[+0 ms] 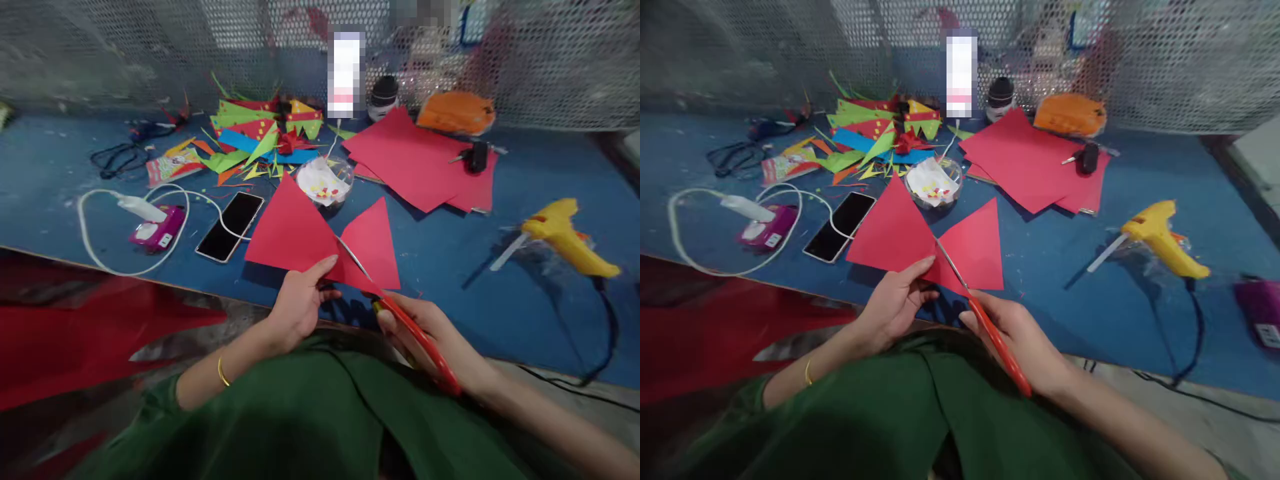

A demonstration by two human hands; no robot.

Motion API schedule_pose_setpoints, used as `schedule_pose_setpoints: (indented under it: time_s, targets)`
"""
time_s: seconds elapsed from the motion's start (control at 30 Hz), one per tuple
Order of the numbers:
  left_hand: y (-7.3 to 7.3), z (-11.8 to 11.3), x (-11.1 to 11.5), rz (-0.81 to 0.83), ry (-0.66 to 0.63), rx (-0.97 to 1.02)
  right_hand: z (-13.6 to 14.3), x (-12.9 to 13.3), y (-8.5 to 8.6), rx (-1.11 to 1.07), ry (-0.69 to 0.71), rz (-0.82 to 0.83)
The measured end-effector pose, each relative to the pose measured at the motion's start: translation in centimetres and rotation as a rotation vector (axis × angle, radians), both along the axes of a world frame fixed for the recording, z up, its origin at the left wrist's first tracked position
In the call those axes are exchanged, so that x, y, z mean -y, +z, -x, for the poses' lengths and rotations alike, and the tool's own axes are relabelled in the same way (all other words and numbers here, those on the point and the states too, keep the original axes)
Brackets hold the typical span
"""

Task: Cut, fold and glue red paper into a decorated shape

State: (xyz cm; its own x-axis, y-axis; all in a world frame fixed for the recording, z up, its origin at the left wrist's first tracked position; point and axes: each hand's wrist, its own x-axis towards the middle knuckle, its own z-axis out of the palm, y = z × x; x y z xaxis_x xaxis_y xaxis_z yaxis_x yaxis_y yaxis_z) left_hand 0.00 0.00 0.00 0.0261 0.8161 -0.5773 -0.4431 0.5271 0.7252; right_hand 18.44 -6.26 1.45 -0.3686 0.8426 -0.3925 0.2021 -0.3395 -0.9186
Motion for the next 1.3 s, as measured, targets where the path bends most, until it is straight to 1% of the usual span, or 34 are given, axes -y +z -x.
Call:
schedule_pose_setpoints:
  time_s: [0.23,0.33,0.47,0.53,0.63,0.7,0.73,0.77,0.8,0.87,0.93,1.0,1.03,1.1,1.17,1.23,1.3]
  targets:
    - [0.4,0.0,0.1,0.016,0.016,0.018,0.1,0.1,-1.0,0.03,-0.029,-0.062]
    - [0.5,0.0,0.1,0.026,0.03,0.017,0.0,0.1,-1.1,0.033,-0.032,-0.084]
    - [0.5,0.0,0.0,0.03,0.05,0.023,-0.3,0.0,-0.3,0.021,0.005,-0.118]
    - [0.6,0.0,0.0,0.031,0.064,0.031,-0.7,0.0,0.2,0.004,0.013,-0.083]
    - [0.6,0.3,-0.1,0.021,0.066,0.028,-1.8,0.2,0.9,-0.065,0.002,-0.026]
    - [0.6,0.8,-0.1,0.0,0.066,0.015,-2.8,0.3,1.2,-0.074,-0.025,-0.051]
    - [0.5,1.1,-0.1,-0.021,0.068,0.0,-3.3,0.3,1.4,-0.026,-0.063,-0.083]
    - [0.5,1.5,-0.1,-0.045,0.072,-0.02,-3.8,0.2,1.5,0.071,-0.121,-0.134]
    - [0.5,1.9,-0.1,-0.082,0.068,-0.054,-4.1,0.0,1.6,0.213,-0.189,-0.206]
    - [0.4,2.7,-0.1,-0.124,0.04,-0.103,-4.5,-0.5,1.5,0.602,-0.285,-0.369]
    - [0.3,3.4,-0.1,-0.155,0.0,-0.134,-4.4,-1.3,1.0,1.017,-0.283,-0.477]
    - [0.2,3.9,-0.1,-0.173,-0.017,-0.135,-3.9,-2.0,0.2,1.337,-0.219,-0.481]
    - [0.2,4.1,-0.1,-0.175,-0.015,-0.125,-3.7,-2.3,-0.2,1.443,-0.183,-0.466]
    - [0.1,4.3,0.0,-0.18,-0.011,-0.101,-3.2,-2.8,-0.6,1.56,-0.103,-0.463]
    - [0.1,4.5,0.0,-0.183,-0.014,-0.082,-2.9,-3.1,-0.5,1.613,-0.023,-0.494]
    - [0.1,4.6,0.0,-0.185,-0.017,-0.062,-2.7,-3.3,0.1,1.653,0.051,-0.513]
    - [0.1,4.7,0.0,-0.186,-0.014,-0.042,-2.1,-3.6,0.9,1.682,0.089,-0.533]
